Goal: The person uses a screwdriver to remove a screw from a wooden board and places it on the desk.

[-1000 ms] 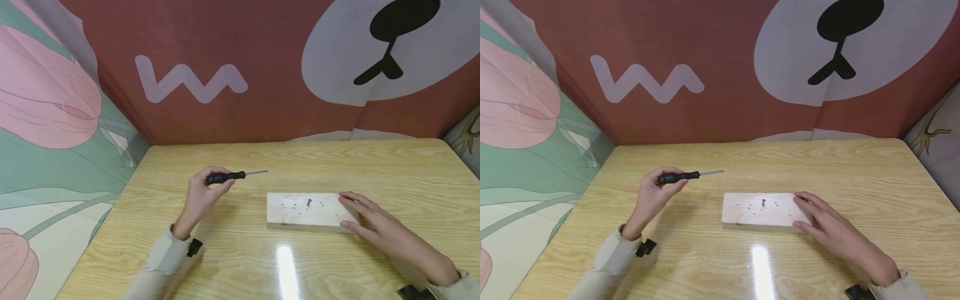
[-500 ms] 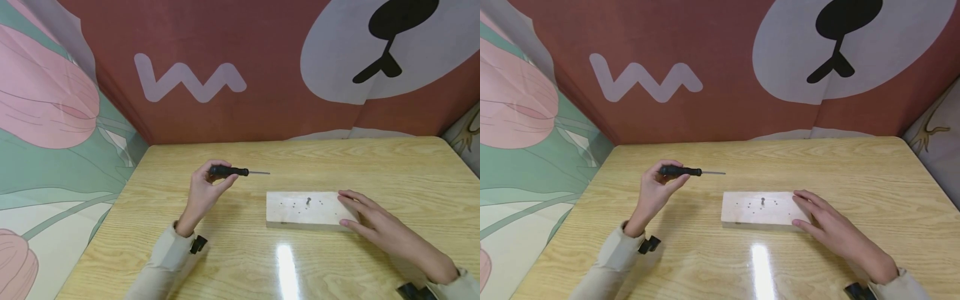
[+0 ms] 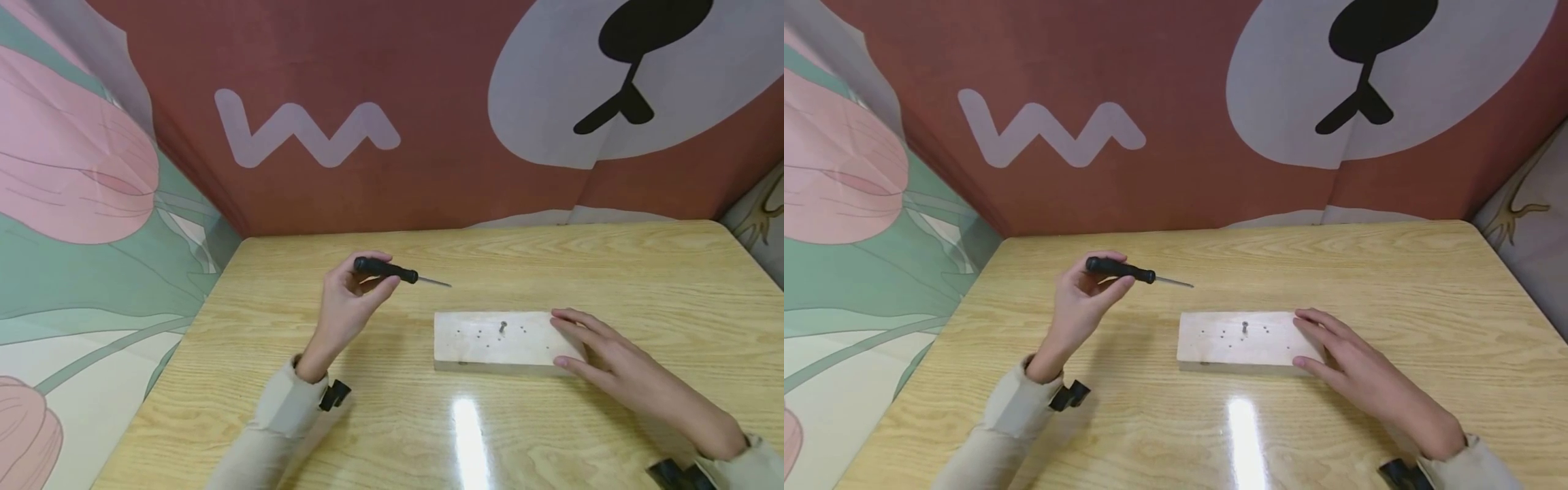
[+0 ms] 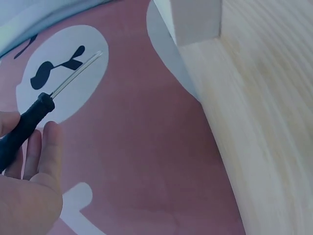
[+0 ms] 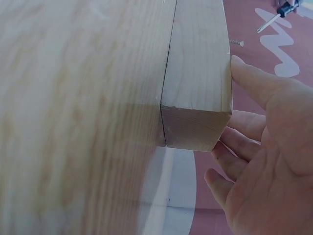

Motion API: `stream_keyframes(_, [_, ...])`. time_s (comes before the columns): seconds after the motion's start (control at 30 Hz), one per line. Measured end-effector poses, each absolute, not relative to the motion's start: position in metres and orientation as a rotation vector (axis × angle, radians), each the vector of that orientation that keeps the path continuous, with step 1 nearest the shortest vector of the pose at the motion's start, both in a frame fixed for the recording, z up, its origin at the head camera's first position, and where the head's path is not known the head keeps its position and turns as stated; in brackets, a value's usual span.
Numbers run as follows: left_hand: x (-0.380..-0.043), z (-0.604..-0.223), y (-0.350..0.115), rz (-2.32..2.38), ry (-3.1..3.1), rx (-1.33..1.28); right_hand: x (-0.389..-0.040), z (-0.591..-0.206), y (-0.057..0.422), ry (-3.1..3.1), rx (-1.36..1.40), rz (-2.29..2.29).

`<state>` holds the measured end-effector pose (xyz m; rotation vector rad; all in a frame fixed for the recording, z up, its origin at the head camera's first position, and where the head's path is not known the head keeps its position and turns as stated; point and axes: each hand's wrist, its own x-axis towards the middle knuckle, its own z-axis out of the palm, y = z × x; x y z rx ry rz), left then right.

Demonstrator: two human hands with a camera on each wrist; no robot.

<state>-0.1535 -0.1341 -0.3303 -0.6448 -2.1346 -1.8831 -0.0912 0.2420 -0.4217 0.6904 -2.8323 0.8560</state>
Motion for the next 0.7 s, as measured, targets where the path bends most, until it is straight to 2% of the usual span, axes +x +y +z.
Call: stream_keyframes(0.7, [-0.151, -0.324, -0.088, -1.994, -2.169, -0.884, -0.091, -0.422, 0.241, -2.802, 0.711, 0.899])
